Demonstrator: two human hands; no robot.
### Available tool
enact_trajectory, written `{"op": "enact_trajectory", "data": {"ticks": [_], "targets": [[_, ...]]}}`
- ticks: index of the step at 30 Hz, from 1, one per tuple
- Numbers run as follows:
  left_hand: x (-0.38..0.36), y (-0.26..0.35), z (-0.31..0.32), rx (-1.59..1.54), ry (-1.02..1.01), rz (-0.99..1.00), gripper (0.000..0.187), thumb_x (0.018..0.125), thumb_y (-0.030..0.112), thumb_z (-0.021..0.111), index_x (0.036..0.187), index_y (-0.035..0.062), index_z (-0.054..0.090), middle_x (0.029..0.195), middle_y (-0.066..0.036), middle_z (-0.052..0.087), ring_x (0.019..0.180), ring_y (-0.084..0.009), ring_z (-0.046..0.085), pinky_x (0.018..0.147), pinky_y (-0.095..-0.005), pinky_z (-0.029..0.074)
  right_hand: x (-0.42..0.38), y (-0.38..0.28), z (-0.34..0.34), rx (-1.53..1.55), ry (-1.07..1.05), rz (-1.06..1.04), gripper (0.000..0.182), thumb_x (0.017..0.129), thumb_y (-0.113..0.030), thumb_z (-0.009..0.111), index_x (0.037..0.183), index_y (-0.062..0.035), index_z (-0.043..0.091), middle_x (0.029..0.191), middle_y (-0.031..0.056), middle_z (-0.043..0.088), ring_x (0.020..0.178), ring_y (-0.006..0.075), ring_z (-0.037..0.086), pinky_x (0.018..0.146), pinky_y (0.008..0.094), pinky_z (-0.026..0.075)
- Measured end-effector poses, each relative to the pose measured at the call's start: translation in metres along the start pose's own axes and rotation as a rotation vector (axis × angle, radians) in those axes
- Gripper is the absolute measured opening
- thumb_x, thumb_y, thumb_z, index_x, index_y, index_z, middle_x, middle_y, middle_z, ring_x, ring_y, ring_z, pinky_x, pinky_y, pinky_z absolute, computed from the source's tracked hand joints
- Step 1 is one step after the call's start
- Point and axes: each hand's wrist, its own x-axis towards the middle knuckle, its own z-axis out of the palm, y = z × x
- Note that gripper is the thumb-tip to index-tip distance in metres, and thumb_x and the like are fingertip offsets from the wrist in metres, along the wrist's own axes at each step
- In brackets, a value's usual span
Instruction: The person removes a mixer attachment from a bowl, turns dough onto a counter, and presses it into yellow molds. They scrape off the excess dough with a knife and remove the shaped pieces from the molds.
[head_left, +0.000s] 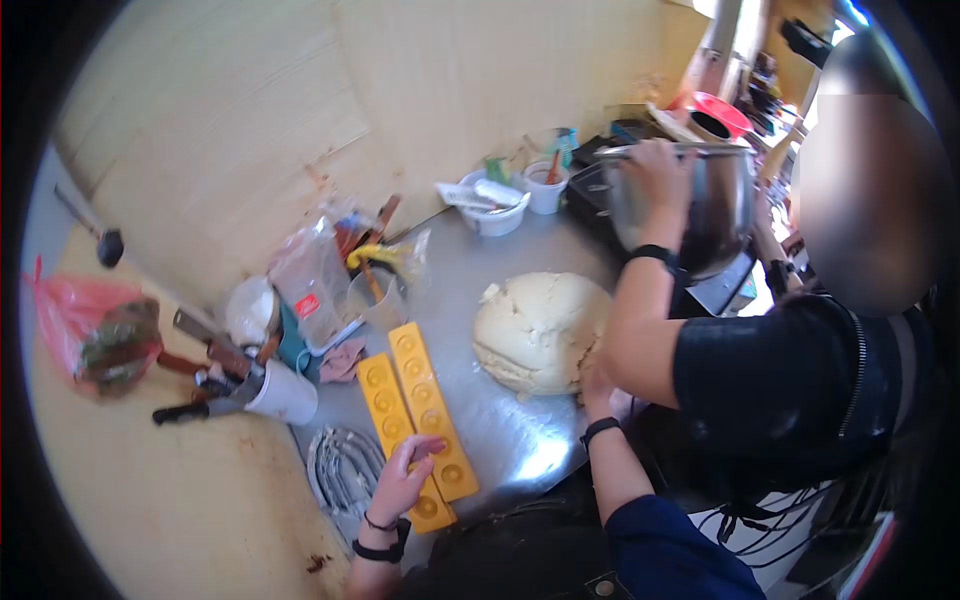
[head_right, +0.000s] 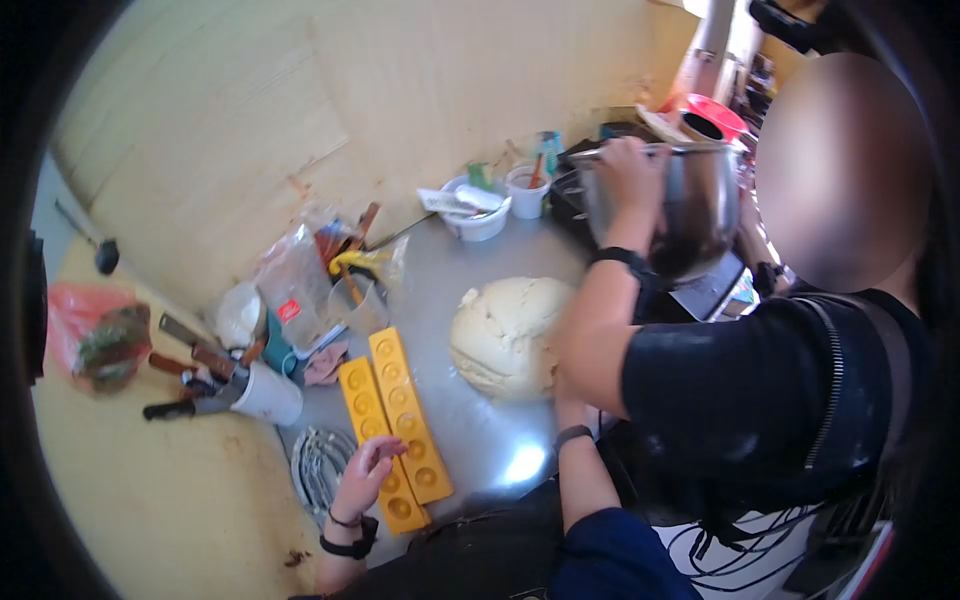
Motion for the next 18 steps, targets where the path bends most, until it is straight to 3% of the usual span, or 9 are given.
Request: {"op": "enact_trajectory", "data": {"ticks": [2,4,5,7,8,10,12,16,18], "targets": [[-0.005,-0.005,-0.015,0.012,0.053,-0.006,0.031,0.091,0.017,0.055,0.117,-0.0001,0.051,0.112,-0.011,0.061,0.107,-0.0193,0.056,0.095,-0.0320,0.041,-0.008,0.008,-0.001,0.043,0.077,-0.014,0.061,0.093,-0.026,0.050,0.140,0.0057,0.026,0.144,0.0255,0.029,0.134,0.0374,0.026,0.113,0.0410,0.019],[-0.014,-0.019,-0.038,0.313,0.243,0.020,0.032,0.089,0.014,0.055,0.117,-0.0009,0.050,0.109,-0.014,0.061,0.106,-0.0254,0.058,0.095,-0.0351,0.042,-0.011,0.018,0.006,0.293,0.170,-0.005,0.061,0.094,-0.028,0.048,0.141,0.0054,0.025,0.145,0.0235,0.027,0.135,0.0351,0.025,0.113,0.0398,0.017],[-0.022,-0.032,-0.052,0.313,0.285,0.002,0.032,0.089,0.014,0.055,0.117,-0.0009,0.050,0.109,-0.014,0.061,0.106,-0.0254,0.058,0.095,-0.0351,0.042,-0.019,0.014,0.005,0.104,0.251,-0.006,0.056,0.094,-0.025,0.046,0.137,0.0059,0.030,0.142,0.0248,0.033,0.132,0.0374,0.029,0.112,0.0437,0.018],[-0.036,-0.065,-0.085,0.639,0.535,-0.157,0.042,0.085,0.023,0.062,0.117,-0.0019,0.050,0.114,-0.018,0.058,0.109,-0.0318,0.055,0.096,-0.0402,0.041,-0.033,0.006,-0.009,0.089,0.185,-0.109,0.056,0.091,-0.019,0.047,0.138,0.0054,0.029,0.144,0.0228,0.030,0.134,0.0361,0.026,0.113,0.0447,0.016],[-0.046,-0.086,-0.096,0.634,0.553,-0.162,0.042,0.085,0.023,0.062,0.117,-0.0019,0.050,0.114,-0.018,0.058,0.109,-0.0318,0.055,0.096,-0.0402,0.041,-0.038,0.004,-0.012,0.092,0.174,-0.123,0.056,0.091,-0.019,0.047,0.138,0.0054,0.029,0.144,0.0228,0.030,0.134,0.0361,0.026,0.113,0.0447,0.016],[-0.074,-0.142,-0.105,0.984,0.534,-0.410,0.059,0.075,0.036,0.070,0.116,-0.0014,0.052,0.124,-0.021,0.051,0.117,-0.0383,0.046,0.099,-0.0462,0.037,-0.043,0.004,-0.021,0.086,0.071,-0.246,0.060,0.086,-0.013,0.050,0.139,0.0045,0.029,0.145,0.0226,0.029,0.135,0.0356,0.025,0.113,0.0449,0.015],[-0.102,-0.201,-0.099,1.246,0.399,-0.332,0.071,0.064,0.045,0.075,0.114,-0.0007,0.054,0.129,-0.021,0.046,0.122,-0.0404,0.039,0.101,-0.0490,0.033,-0.051,-0.002,-0.019,0.107,0.065,-0.317,0.060,0.080,-0.010,0.053,0.136,0.0023,0.033,0.140,0.0237,0.033,0.132,0.0380,0.029,0.112,0.0459,0.019],[-0.096,-0.193,-0.081,1.149,0.528,-0.480,0.072,0.057,0.046,0.078,0.108,-0.0001,0.057,0.118,-0.020,0.051,0.115,-0.0391,0.043,0.098,-0.0467,0.036,-0.065,-0.032,-0.023,0.114,-0.002,-0.472,0.056,0.076,-0.009,0.057,0.129,0.0007,0.041,0.133,0.0243,0.040,0.126,0.0401,0.036,0.108,0.0457,0.027],[-0.088,-0.182,-0.086,1.159,0.436,-0.539,0.069,0.056,0.045,0.079,0.104,0.0000,0.058,0.113,-0.019,0.054,0.110,-0.0383,0.046,0.097,-0.0461,0.037,-0.072,-0.046,-0.026,0.125,-0.064,-0.477,0.055,0.076,-0.009,0.058,0.128,-0.0002,0.042,0.132,0.0235,0.040,0.125,0.0395,0.037,0.107,0.0445,0.029]]}}
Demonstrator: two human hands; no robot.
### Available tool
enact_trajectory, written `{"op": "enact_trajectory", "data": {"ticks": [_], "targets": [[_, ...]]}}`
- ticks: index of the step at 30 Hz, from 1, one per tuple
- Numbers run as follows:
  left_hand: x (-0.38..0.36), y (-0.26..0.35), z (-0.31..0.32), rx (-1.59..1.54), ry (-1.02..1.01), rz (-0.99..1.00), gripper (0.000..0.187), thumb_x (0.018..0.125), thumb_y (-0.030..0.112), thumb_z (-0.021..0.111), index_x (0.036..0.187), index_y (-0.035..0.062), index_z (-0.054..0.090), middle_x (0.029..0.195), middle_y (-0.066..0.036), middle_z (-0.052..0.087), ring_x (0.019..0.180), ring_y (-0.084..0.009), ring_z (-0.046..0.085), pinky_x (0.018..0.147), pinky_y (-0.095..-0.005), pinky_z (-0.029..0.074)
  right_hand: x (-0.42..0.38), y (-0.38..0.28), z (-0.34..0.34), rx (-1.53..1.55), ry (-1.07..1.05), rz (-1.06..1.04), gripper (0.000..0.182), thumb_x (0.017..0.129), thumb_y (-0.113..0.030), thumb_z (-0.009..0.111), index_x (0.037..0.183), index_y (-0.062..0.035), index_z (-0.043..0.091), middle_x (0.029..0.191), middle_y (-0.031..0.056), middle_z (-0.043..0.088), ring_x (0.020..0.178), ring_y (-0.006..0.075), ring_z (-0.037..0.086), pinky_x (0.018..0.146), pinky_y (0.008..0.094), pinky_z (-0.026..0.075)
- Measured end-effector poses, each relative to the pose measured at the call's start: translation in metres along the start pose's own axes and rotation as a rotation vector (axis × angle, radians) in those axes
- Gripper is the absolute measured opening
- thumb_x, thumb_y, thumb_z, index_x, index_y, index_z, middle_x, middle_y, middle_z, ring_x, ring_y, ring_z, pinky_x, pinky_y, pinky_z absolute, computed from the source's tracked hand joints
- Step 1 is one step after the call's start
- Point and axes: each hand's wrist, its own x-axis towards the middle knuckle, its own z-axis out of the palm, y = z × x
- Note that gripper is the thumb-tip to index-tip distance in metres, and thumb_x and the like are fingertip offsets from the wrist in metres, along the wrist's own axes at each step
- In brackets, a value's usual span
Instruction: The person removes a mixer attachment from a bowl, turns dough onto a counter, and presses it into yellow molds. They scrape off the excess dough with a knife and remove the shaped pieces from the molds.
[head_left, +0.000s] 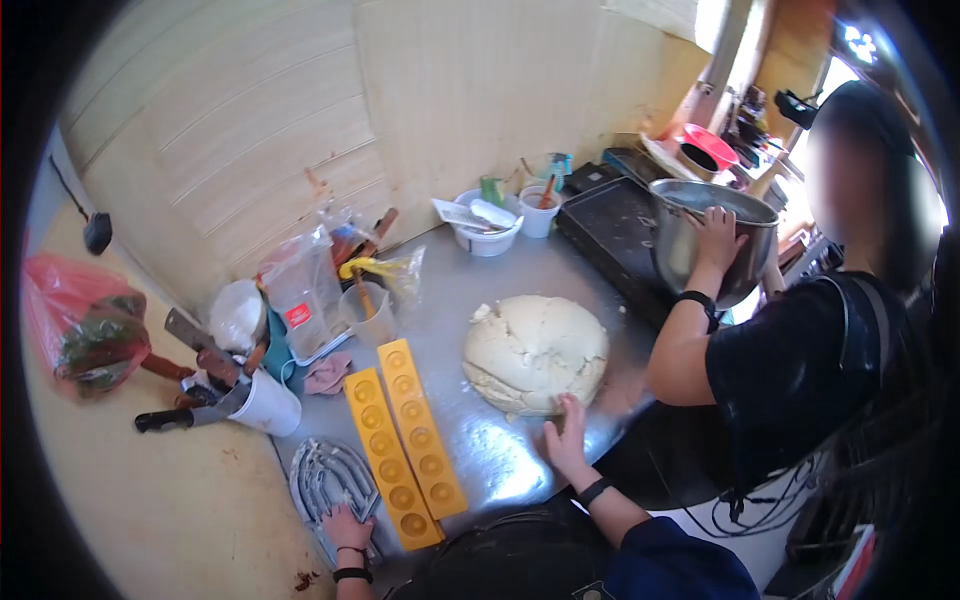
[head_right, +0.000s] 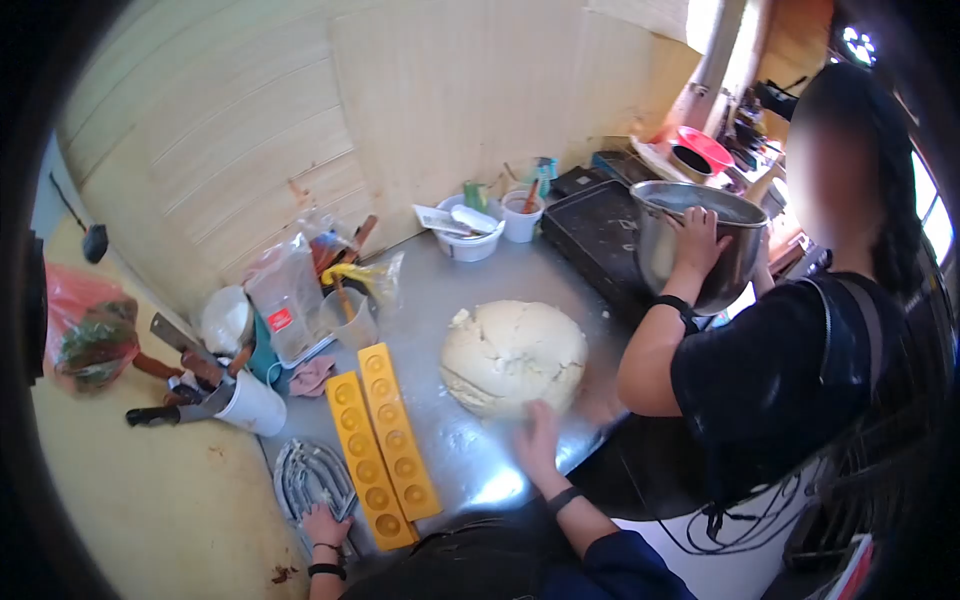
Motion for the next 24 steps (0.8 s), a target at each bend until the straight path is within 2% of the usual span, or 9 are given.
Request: {"op": "enact_trajectory", "data": {"ticks": [1,5,7,9,11,13,14,20,24], "targets": [[0.003,0.002,-0.004,0.043,-0.087,-0.037,0.065,0.056,0.043,0.079,0.101,0.0001,0.060,0.108,-0.019,0.057,0.106,-0.0374,0.050,0.096,-0.0454,0.038,0.000,-0.001,0.002,-0.010,-0.033,-0.004,0.055,0.078,-0.008,0.058,0.129,-0.0007,0.040,0.132,0.0227,0.039,0.125,0.0385,0.037,0.107,0.0434,0.029],[0.010,-0.019,-0.004,0.042,-0.054,0.064,0.061,0.055,0.041,0.080,0.095,-0.0001,0.061,0.101,-0.019,0.060,0.100,-0.0360,0.056,0.093,-0.0437,0.041,-0.001,-0.013,-0.003,-0.010,-0.076,-0.007,0.052,0.074,-0.008,0.059,0.124,-0.0022,0.047,0.128,0.0209,0.044,0.122,0.0372,0.040,0.106,0.0431,0.031],[0.006,-0.024,-0.022,-0.200,-0.122,0.038,0.062,0.054,0.039,0.080,0.096,-0.0012,0.061,0.102,-0.021,0.060,0.101,-0.0346,0.057,0.093,-0.0400,0.041,-0.005,-0.017,-0.011,0.021,-0.052,0.023,0.050,0.072,-0.008,0.060,0.121,-0.0034,0.050,0.126,0.0200,0.046,0.121,0.0371,0.041,0.105,0.0433,0.032],[0.006,-0.028,-0.041,-0.360,-0.111,0.075,0.061,0.053,0.037,0.082,0.096,0.0004,0.060,0.098,-0.016,0.060,0.106,-0.0332,0.056,0.089,-0.0416,0.044,-0.013,-0.011,-0.019,-0.010,-0.070,0.016,0.049,0.072,-0.009,0.060,0.120,-0.0042,0.051,0.126,0.0196,0.047,0.121,0.0373,0.042,0.103,0.0436,0.033],[-0.011,-0.014,-0.089,-0.967,-0.261,-0.141,0.049,0.056,0.034,0.082,0.086,0.0036,0.057,0.079,-0.007,0.057,0.078,-0.0259,0.058,0.076,-0.0406,0.047,-0.022,-0.004,-0.026,-0.022,-0.066,0.021,0.048,0.072,-0.009,0.060,0.119,-0.0044,0.051,0.125,0.0192,0.047,0.120,0.0374,0.043,0.103,0.0435,0.034],[-0.039,-0.006,-0.135,-1.135,-0.468,-0.214,0.024,0.090,0.027,0.058,0.106,0.0083,0.057,0.108,-0.009,0.059,0.106,-0.0211,0.054,0.092,-0.0323,0.043,-0.028,0.006,-0.030,-0.035,-0.061,0.024,0.047,0.073,-0.010,0.061,0.118,-0.0046,0.052,0.125,0.0189,0.047,0.119,0.0375,0.043,0.102,0.0434,0.035],[-0.037,-0.018,-0.132,-1.119,-0.468,-0.202,0.023,0.090,0.032,0.057,0.098,0.0098,0.057,0.099,-0.007,0.062,0.096,-0.0239,0.057,0.088,-0.0374,0.046,-0.033,0.011,-0.032,-0.040,-0.077,0.030,0.046,0.073,-0.011,0.061,0.117,-0.0047,0.052,0.123,0.0186,0.048,0.118,0.0374,0.044,0.101,0.0432,0.035],[-0.037,0.126,-0.250,-1.204,-0.061,0.524,0.046,0.063,0.033,0.079,0.090,0.0057,0.055,0.086,-0.004,0.054,0.090,-0.0238,0.057,0.088,-0.0419,0.044,-0.046,0.032,-0.032,0.001,-0.207,-0.004,0.041,0.074,-0.013,0.063,0.113,-0.0053,0.054,0.118,0.0169,0.052,0.113,0.0361,0.047,0.098,0.0431,0.038],[-0.010,0.237,-0.312,-1.288,-0.232,0.801,0.056,0.059,0.034,0.083,0.093,0.0040,0.051,0.091,-0.006,0.051,0.105,-0.0298,0.052,0.099,-0.0466,0.036,-0.045,0.043,-0.029,0.068,-0.284,-0.058,0.039,0.075,-0.014,0.063,0.113,-0.0065,0.054,0.117,0.0159,0.053,0.112,0.0353,0.048,0.097,0.0420,0.039]]}}
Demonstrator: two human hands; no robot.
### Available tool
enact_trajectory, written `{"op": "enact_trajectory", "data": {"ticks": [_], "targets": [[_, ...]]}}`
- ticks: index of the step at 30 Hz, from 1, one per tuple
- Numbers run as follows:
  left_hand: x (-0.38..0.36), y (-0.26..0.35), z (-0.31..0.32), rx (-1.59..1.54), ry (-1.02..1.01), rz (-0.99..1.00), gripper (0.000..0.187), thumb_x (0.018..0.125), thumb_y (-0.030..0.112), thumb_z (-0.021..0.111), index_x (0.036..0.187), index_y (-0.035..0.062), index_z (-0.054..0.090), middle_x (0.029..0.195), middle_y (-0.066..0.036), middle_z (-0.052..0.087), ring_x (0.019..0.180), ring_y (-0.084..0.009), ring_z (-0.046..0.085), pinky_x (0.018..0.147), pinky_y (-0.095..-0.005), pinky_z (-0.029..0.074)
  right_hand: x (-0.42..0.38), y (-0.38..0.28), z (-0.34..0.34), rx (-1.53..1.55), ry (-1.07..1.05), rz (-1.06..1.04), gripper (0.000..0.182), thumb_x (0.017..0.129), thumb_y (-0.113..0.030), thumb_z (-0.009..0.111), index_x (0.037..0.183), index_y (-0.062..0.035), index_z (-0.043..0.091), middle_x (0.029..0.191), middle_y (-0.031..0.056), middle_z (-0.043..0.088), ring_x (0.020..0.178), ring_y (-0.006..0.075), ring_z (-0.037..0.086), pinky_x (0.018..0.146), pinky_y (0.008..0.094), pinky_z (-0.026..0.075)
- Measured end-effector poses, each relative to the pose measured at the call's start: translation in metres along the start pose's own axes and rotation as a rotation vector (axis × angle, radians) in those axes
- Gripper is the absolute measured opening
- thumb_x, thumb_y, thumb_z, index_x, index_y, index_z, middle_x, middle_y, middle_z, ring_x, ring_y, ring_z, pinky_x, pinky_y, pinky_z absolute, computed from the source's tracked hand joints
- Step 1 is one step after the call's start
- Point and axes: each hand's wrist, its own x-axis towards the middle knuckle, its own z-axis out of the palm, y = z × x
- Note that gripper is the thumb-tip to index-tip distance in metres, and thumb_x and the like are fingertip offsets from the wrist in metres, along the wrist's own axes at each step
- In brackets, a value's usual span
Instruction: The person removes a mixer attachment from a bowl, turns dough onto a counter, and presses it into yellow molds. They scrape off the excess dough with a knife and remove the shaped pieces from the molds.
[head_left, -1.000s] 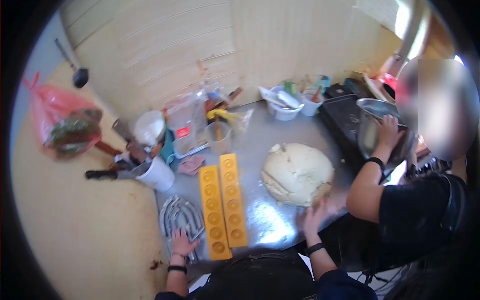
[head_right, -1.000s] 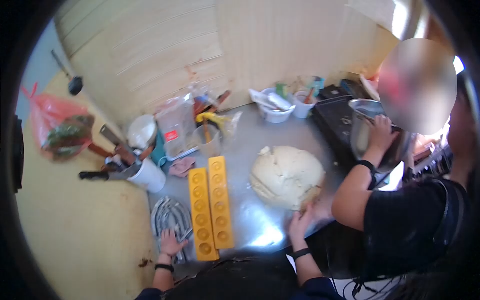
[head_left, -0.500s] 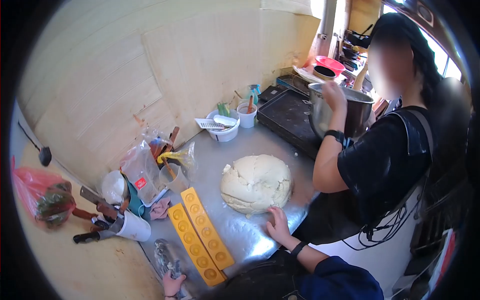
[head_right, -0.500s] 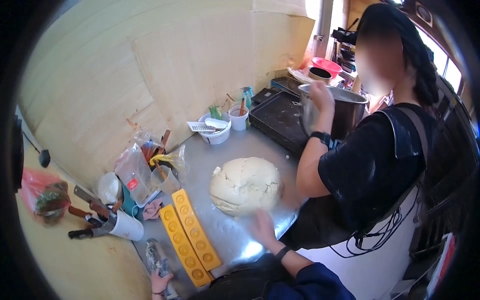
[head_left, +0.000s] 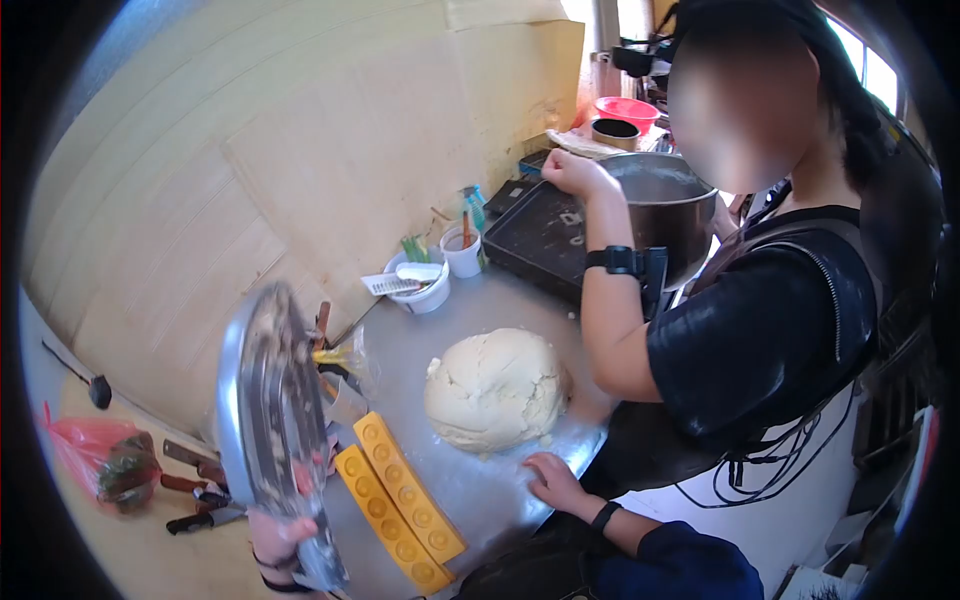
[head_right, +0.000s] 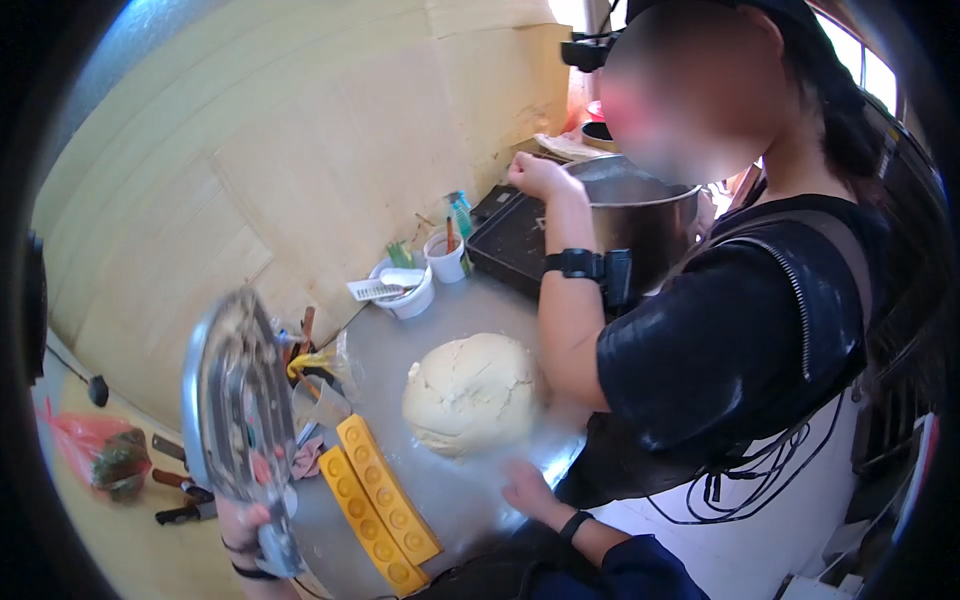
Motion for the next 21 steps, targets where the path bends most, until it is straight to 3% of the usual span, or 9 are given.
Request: {"op": "enact_trajectory", "data": {"ticks": [3,5,8,11,14,16,18,20,21], "targets": [[0.077,0.029,0.044,-0.191,-0.212,-0.022,0.055,0.061,0.035,0.081,0.094,0.0036,0.051,0.093,-0.006,0.050,0.108,-0.0323,0.050,0.102,-0.0486,0.035,-0.002,-0.007,-0.018,0.041,-0.065,-0.021,0.037,0.078,-0.015,0.060,0.113,-0.0075,0.055,0.118,0.0154,0.052,0.114,0.0351,0.047,0.098,0.0416,0.038],[0.132,0.029,0.073,-0.307,-0.335,0.097,0.056,0.065,0.035,0.080,0.099,0.0025,0.050,0.097,-0.007,0.051,0.108,-0.0283,0.055,0.094,-0.0407,0.044,-0.008,0.001,-0.025,0.074,-0.172,0.002,0.035,0.080,-0.017,0.059,0.114,-0.0075,0.055,0.118,0.0148,0.052,0.114,0.0343,0.048,0.098,0.0408,0.039],[0.203,0.031,0.115,-0.338,-0.463,0.108,0.048,0.070,0.033,0.075,0.098,0.0020,0.051,0.098,-0.008,0.054,0.105,-0.0267,0.058,0.093,-0.0375,0.044,-0.022,0.018,-0.024,0.144,-0.224,0.042,0.033,0.084,-0.020,0.058,0.114,-0.0065,0.056,0.115,0.0148,0.054,0.112,0.0328,0.049,0.097,0.0386,0.040],[0.260,0.026,0.160,-0.326,-0.530,0.046,0.036,0.079,0.028,0.068,0.097,0.0013,0.054,0.097,-0.008,0.057,0.101,-0.0254,0.060,0.092,-0.0372,0.046,-0.037,0.033,-0.020,0.192,-0.227,0.126,0.031,0.085,-0.022,0.057,0.111,-0.0066,0.056,0.112,0.0144,0.055,0.110,0.0325,0.051,0.095,0.0390,0.042],[0.297,0.016,0.203,-0.336,-0.610,-0.158,0.025,0.086,0.023,0.060,0.097,0.0007,0.056,0.091,-0.009,0.059,0.099,-0.0266,0.061,0.089,-0.0376,0.049,-0.046,0.045,-0.015,0.191,-0.269,0.146,0.033,0.085,-0.024,0.056,0.114,-0.0082,0.057,0.114,0.0155,0.054,0.108,0.0341,0.052,0.094,0.0397,0.042],[0.308,0.012,0.236,-0.481,-0.667,-0.201,0.034,0.088,0.032,0.056,0.099,-0.0003,0.055,0.096,-0.012,0.059,0.098,-0.0351,0.061,0.087,-0.0444,0.050,-0.052,0.053,-0.007,0.154,-0.296,0.176,0.031,0.086,-0.024,0.054,0.113,-0.0095,0.057,0.113,0.0138,0.056,0.110,0.0309,0.053,0.095,0.0387,0.042],[0.322,0.008,0.268,-0.614,-0.759,-0.217,0.035,0.090,0.033,0.054,0.099,-0.0001,0.055,0.094,-0.012,0.060,0.097,-0.0360,0.061,0.087,-0.0461,0.050,-0.049,0.054,-0.009,0.133,-0.307,0.201,0.030,0.087,-0.022,0.056,0.113,-0.0090,0.056,0.113,0.0127,0.056,0.111,0.0302,0.053,0.095,0.0384,0.042],[0.333,0.008,0.301,-0.749,-0.881,-0.301,0.037,0.091,0.036,0.051,0.098,0.0000,0.055,0.092,-0.013,0.061,0.094,-0.0363,0.062,0.087,-0.0495,0.049,-0.049,0.044,-0.013,0.124,-0.216,0.122,0.029,0.081,-0.023,0.058,0.103,-0.0045,0.060,0.102,0.0225,0.059,0.097,0.0398,0.056,0.085,0.0452,0.045],[0.340,0.012,0.318,-0.752,-0.923,-0.350,0.039,0.092,0.038,0.050,0.098,-0.0001,0.055,0.091,-0.013,0.061,0.092,-0.0358,0.062,0.087,-0.0511,0.049,-0.050,0.056,-0.004,0.117,-0.211,0.122,0.029,0.081,-0.023,0.058,0.103,-0.0045,0.060,0.102,0.0225,0.059,0.097,0.0398,0.056,0.085,0.0452,0.045]]}}
